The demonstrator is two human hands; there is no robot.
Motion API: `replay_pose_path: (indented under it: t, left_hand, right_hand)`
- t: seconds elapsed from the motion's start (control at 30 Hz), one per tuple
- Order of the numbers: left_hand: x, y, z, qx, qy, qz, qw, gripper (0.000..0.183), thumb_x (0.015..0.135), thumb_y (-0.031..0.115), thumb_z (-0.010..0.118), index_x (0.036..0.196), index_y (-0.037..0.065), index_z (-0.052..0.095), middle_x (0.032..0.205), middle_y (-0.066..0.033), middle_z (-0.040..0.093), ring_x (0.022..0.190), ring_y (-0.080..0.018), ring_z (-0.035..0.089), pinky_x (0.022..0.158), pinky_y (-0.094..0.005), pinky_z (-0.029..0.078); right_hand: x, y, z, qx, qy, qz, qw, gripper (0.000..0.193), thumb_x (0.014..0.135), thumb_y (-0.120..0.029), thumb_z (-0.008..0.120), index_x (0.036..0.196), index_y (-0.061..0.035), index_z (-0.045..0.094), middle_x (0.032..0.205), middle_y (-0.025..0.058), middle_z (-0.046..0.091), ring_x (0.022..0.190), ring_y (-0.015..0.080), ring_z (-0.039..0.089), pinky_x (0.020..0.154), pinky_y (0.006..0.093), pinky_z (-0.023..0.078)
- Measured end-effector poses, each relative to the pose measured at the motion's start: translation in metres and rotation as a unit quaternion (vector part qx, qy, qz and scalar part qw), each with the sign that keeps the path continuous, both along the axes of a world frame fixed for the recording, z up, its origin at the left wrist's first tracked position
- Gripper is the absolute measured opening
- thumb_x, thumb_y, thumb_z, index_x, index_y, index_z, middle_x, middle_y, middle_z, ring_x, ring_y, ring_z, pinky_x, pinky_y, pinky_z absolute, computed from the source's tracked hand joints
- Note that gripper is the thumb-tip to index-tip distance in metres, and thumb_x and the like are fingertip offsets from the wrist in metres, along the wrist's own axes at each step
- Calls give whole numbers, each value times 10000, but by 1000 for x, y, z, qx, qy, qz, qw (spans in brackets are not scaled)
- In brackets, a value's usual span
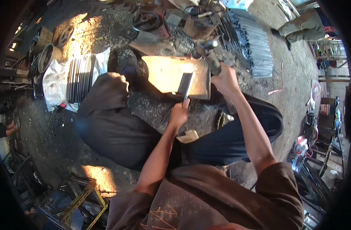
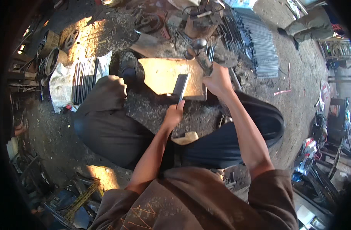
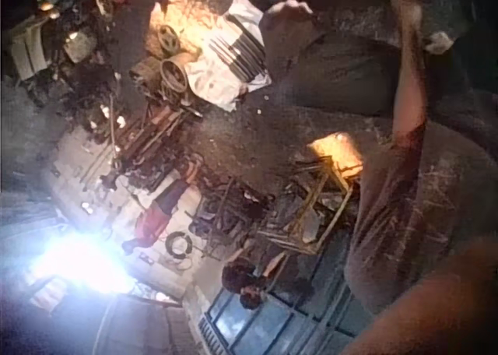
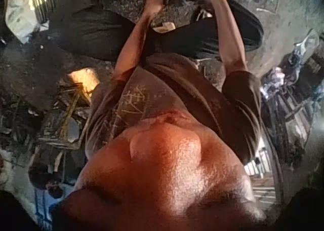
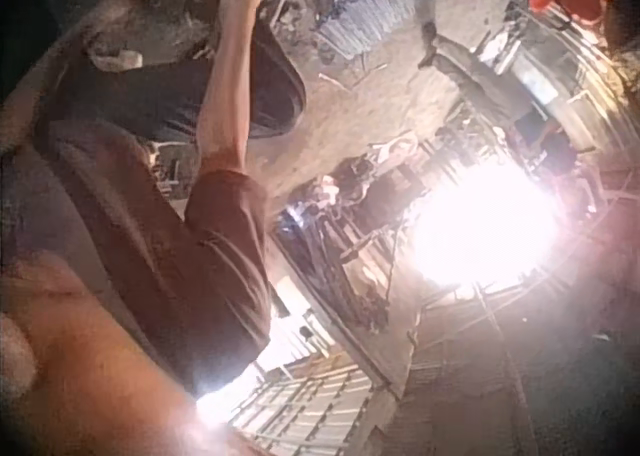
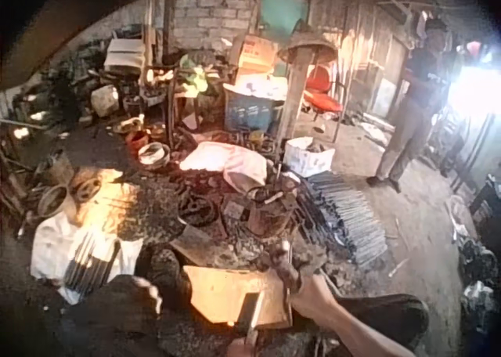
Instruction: Hammer a metal rod against an anvil to shape or straighten it.
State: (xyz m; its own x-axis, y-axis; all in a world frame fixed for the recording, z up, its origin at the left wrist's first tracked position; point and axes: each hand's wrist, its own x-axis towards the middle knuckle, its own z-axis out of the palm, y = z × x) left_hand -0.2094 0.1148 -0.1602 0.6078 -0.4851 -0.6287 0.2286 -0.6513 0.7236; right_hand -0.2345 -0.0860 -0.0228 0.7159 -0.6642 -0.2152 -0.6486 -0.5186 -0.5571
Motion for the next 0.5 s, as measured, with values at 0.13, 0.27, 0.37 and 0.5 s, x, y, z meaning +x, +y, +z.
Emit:
replay_pose_path:
  t: [0.13,0.27,0.37,0.5]
  left_hand:
    - [5,3,9,14,41,-13,999,615,961,514,426,887,-47,666,928,-317,639,985,-479,594,846,-509,451]
    - [6,-1,-4,41,53,-21,998,660,974,540,382,897,-54,659,969,-328,631,1003,-465,595,845,-523,446]
    - [0,-7,-8,22,53,-13,998,700,977,560,359,824,-58,649,863,-317,636,927,-456,625,800,-508,455]
    - [0,-2,-31,-13,52,0,999,720,981,560,345,754,-61,630,759,-296,623,826,-444,642,729,-496,461]
  right_hand:
    - [13,8,110,-14,-264,-12,964,178,755,-145,749,833,-40,628,638,25,607,511,110,548,493,266,440]
    - [24,18,116,-5,-524,36,851,100,815,-36,665,755,-43,586,607,26,613,458,82,562,413,245,428]
    - [-23,20,-35,-59,-235,-34,970,153,752,-68,669,849,17,586,669,135,646,543,221,647,501,347,514]
    - [-33,-11,-68,-6,89,-49,995,322,667,-60,632,950,87,595,672,184,651,578,278,673,541,388,527]
